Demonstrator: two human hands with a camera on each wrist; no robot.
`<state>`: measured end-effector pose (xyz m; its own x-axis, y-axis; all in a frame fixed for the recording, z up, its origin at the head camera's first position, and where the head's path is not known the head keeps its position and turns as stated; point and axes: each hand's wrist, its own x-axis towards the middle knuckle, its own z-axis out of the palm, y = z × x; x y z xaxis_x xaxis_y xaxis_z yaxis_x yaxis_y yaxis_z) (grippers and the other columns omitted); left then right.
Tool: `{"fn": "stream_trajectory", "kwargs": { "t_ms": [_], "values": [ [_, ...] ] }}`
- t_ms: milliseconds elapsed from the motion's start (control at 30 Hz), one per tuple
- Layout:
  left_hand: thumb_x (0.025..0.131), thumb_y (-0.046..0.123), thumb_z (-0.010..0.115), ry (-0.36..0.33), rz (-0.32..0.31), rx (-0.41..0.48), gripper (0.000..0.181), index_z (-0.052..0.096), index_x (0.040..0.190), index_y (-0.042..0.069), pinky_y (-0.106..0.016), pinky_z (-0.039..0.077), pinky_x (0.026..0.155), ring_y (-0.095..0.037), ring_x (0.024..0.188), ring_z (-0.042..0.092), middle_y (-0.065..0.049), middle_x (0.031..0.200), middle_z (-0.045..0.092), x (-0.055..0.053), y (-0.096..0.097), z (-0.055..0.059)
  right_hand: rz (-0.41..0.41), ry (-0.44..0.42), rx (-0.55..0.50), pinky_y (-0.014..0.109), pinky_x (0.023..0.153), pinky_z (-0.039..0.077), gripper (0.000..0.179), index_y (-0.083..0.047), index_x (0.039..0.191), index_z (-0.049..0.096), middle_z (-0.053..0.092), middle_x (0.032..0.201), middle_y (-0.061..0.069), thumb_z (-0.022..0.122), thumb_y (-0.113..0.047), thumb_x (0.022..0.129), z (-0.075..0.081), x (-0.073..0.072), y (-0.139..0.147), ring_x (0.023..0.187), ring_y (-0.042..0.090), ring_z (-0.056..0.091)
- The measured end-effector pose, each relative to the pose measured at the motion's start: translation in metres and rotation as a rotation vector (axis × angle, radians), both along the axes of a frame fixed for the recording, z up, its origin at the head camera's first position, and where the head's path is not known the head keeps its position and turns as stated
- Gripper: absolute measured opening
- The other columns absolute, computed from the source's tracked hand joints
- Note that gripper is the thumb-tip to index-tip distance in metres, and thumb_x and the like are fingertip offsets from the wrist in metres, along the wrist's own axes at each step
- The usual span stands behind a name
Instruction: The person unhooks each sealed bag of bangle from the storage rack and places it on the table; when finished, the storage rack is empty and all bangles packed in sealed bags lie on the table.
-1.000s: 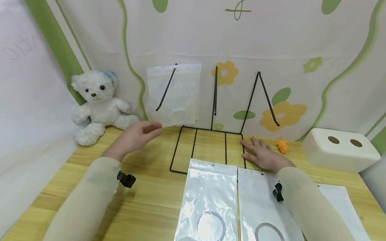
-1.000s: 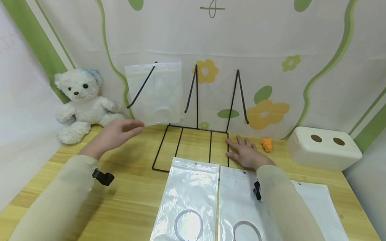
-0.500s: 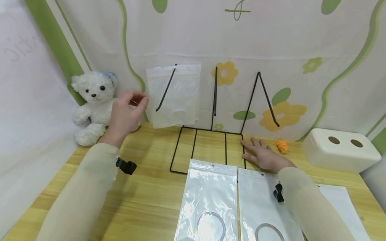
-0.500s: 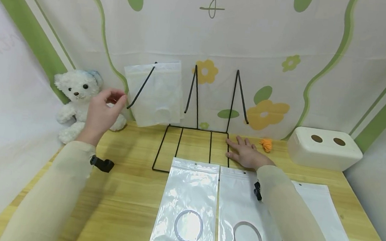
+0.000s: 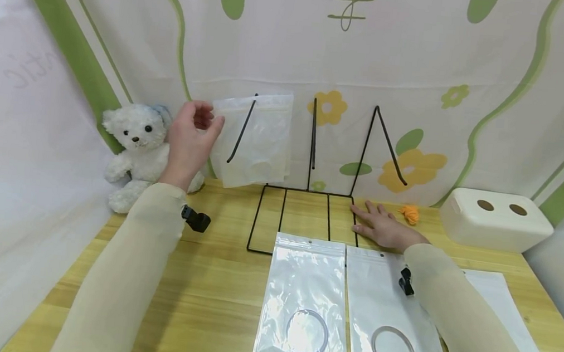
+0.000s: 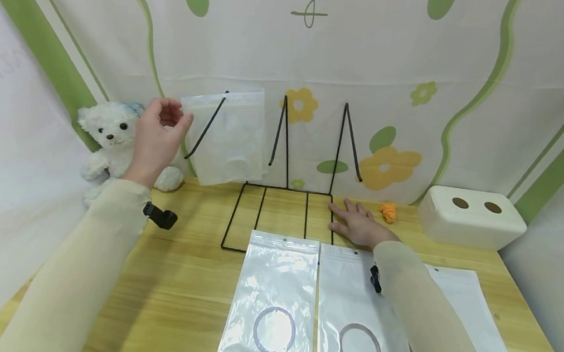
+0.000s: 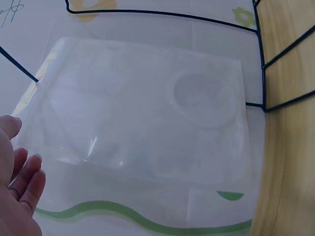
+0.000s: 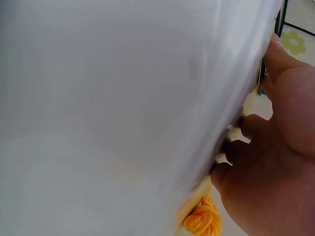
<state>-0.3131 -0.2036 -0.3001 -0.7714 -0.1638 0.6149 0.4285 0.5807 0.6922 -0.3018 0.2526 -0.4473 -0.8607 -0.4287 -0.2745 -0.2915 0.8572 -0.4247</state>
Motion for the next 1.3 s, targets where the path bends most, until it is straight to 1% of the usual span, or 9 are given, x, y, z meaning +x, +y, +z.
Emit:
{"fn": "stream_trajectory", "kwargs": {
  "t_ms": [267,367,533,700,800,967,1067,1167,1300],
  "values": [
    [0.107,0.018,0.069,0.030,0.013,0.060,0.024,0.065,0.124,0.002,-0.018,0.050,0.087,-0.009,0.094,0.061,-0.005,0.106,0.067,-0.002,0.008,0.007,-0.007,-0.008,0.007,0.079,0.127,0.001,0.072,-0.017,0.175,0.020,-0.001,0.178,0.032,0.047,-0.048,0.115,-0.003,-0.003,0.001,0.161,0.064,-0.006],
    [0.106,0.015,0.069,0.039,0.013,0.088,0.022,0.065,0.124,0.002,-0.018,0.052,0.089,-0.012,0.096,0.063,-0.007,0.108,0.067,-0.002,0.010,0.007,-0.006,-0.006,0.004,0.079,0.127,0.002,0.072,-0.017,0.174,0.020,-0.001,0.178,0.032,0.047,-0.047,0.116,-0.001,-0.002,0.001,0.161,0.064,-0.005],
    [0.106,0.014,0.070,0.062,0.019,0.105,0.025,0.067,0.126,0.000,-0.020,0.054,0.094,-0.021,0.104,0.070,-0.016,0.118,0.072,0.001,0.013,0.008,0.003,0.002,0.000,0.080,0.126,0.002,0.072,-0.015,0.174,0.021,0.000,0.178,0.033,0.048,-0.046,0.115,0.000,0.000,0.001,0.160,0.065,-0.004],
    [0.106,0.016,0.070,0.071,0.031,0.093,0.026,0.071,0.124,-0.003,-0.017,0.054,0.091,-0.027,0.105,0.073,-0.020,0.120,0.076,0.003,0.015,0.009,0.005,0.004,-0.003,0.080,0.126,0.001,0.071,-0.015,0.174,0.021,0.000,0.178,0.033,0.048,-0.045,0.116,0.000,0.000,0.001,0.160,0.064,-0.004],
    [0.107,0.017,0.070,0.064,0.041,0.086,0.026,0.072,0.122,-0.004,-0.015,0.053,0.087,-0.021,0.099,0.072,-0.020,0.118,0.077,0.003,0.016,0.010,0.007,0.005,-0.005,0.081,0.126,0.001,0.071,-0.015,0.174,0.021,0.000,0.178,0.034,0.048,-0.045,0.116,0.000,0.000,0.001,0.160,0.065,-0.004],
    [0.106,0.015,0.071,0.066,0.050,0.085,0.022,0.074,0.117,-0.004,-0.012,0.051,0.080,-0.001,0.086,0.065,-0.020,0.113,0.078,0.003,0.015,0.011,0.009,-0.003,-0.013,0.080,0.126,0.001,0.072,-0.015,0.174,0.020,0.000,0.178,0.034,0.048,-0.045,0.116,0.001,0.001,0.001,0.160,0.064,-0.005],
    [0.106,0.014,0.071,0.078,0.052,0.091,0.019,0.075,0.113,-0.004,-0.011,0.050,0.076,0.006,0.079,0.061,-0.021,0.110,0.079,0.002,0.016,0.010,0.008,-0.002,-0.006,0.080,0.126,0.001,0.072,-0.015,0.174,0.020,0.000,0.178,0.034,0.048,-0.046,0.116,0.001,0.001,0.001,0.160,0.065,-0.004],
    [0.106,0.013,0.071,0.091,0.056,0.091,0.018,0.075,0.111,-0.004,-0.011,0.049,0.073,0.008,0.076,0.060,-0.021,0.107,0.079,0.003,0.016,0.010,0.000,-0.008,0.001,0.079,0.127,0.001,0.072,-0.016,0.174,0.021,0.000,0.178,0.033,0.048,-0.047,0.115,0.000,0.001,0.001,0.161,0.064,-0.004],
    [0.106,0.011,0.070,0.099,0.061,0.083,0.017,0.075,0.108,-0.005,-0.012,0.049,0.073,0.005,0.077,0.061,-0.021,0.106,0.079,0.003,0.017,0.010,-0.010,-0.017,0.006,0.079,0.127,0.001,0.073,-0.017,0.174,0.021,0.000,0.178,0.032,0.048,-0.050,0.115,-0.001,-0.001,0.001,0.161,0.063,-0.005]
  ]
}}
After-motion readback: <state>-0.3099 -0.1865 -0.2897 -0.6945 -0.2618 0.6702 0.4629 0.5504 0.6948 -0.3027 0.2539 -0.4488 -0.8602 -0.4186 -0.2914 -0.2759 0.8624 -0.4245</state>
